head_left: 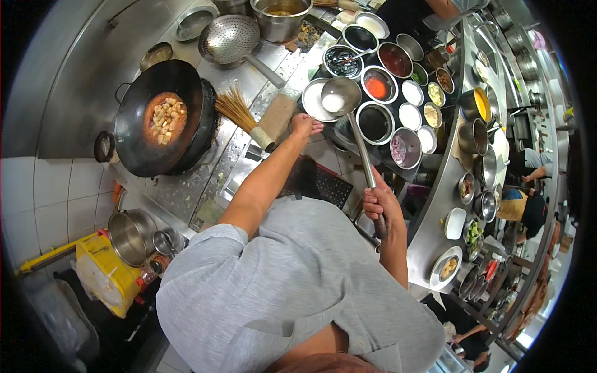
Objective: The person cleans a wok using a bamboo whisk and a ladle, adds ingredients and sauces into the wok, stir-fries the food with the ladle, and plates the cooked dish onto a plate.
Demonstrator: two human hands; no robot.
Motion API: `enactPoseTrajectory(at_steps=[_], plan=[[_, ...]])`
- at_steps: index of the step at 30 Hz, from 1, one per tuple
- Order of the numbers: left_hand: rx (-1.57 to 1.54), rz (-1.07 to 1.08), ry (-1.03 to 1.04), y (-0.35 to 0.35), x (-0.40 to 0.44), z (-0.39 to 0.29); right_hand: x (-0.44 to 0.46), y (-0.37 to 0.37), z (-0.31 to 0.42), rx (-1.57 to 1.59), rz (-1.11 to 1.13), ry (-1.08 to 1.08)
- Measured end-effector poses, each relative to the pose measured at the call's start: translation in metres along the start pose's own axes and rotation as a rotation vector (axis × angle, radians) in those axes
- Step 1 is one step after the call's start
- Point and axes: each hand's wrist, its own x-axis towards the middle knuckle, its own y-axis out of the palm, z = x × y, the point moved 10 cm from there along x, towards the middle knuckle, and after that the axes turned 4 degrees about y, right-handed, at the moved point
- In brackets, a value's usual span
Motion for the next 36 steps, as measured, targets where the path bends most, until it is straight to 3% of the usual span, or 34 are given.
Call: enactPoseTrajectory(at_steps=[3, 5, 9, 11, 14, 15, 17, 20, 23, 26, 27, 29, 30, 31, 32, 35, 36], plan=[[0.079, -0.004, 0.045, -0.022, -0.03, -0.016, -0.008, 0.009, 0.003, 0.028, 0.029, -0.024], [0.369, -0.077, 0.377, -0.066, -0.054, -0.032, -0.019, 0.019, 0.006, -0.014, 0.018, -0.029], [0.883, -0.473, 0.874, -0.148, -0.233, -0.105, -0.038, 0.047, 0.012, -0.085, 0.008, -0.055], [1.032, -0.747, 0.823, -0.202, -0.302, -0.107, -0.043, 0.071, 0.016, -0.123, 0.054, -0.044], [1.206, -1.241, 0.399, -0.295, -0.367, -0.057, -0.039, 0.113, 0.018, -0.15, 0.143, -0.005], [1.182, -1.28, 0.376, -0.311, -0.376, -0.042, -0.035, 0.133, 0.018, -0.146, 0.212, 0.026], [0.911, -1.281, -0.032, -0.363, -0.376, 0.022, -0.02, 0.166, 0.016, -0.151, 0.298, 0.087], [0.603, -1.176, 0.032, -0.395, -0.347, 0.09, 0.019, 0.222, 0.009, -0.222, 0.406, 0.221], [0.633, -1.357, -0.017, -0.385, -0.353, 0.084, 0.079, 0.279, -0.006, -0.525, 0.549, 0.253], [0.481, -1.359, -0.086, -0.384, -0.358, 0.073, 0.131, 0.329, -0.027, -0.771, 0.593, 0.257], [0.454, -1.388, -0.087, -0.387, -0.361, 0.077, 0.146, 0.345, -0.029, -0.961, 0.612, 0.17], [-0.359, -1.109, 0.526, -0.389, -0.345, 0.091, 0.167, 0.362, -0.033, -1.161, 0.652, 0.085], [-0.372, -1.135, 0.532, -0.386, -0.351, 0.083, 0.178, 0.37, -0.026, -1.352, 0.642, -0.085], [-0.823, -0.93, 0.626, -0.372, -0.346, 0.073, 0.185, 0.379, -0.018, -1.532, 0.628, -0.262], [-1.251, -0.68, 0.704, -0.352, -0.341, 0.059, 0.19, 0.383, -0.019, -1.541, 0.65, -0.248], [-1.211, -0.721, 0.794, -0.315, -0.355, -0.008, 0.219, 0.411, -0.009, -1.544, 0.752, -0.483], [-1.168, -0.715, 0.82, -0.306, -0.353, -0.033, 0.223, 0.418, -0.01, -1.553, 0.771, -0.472]])
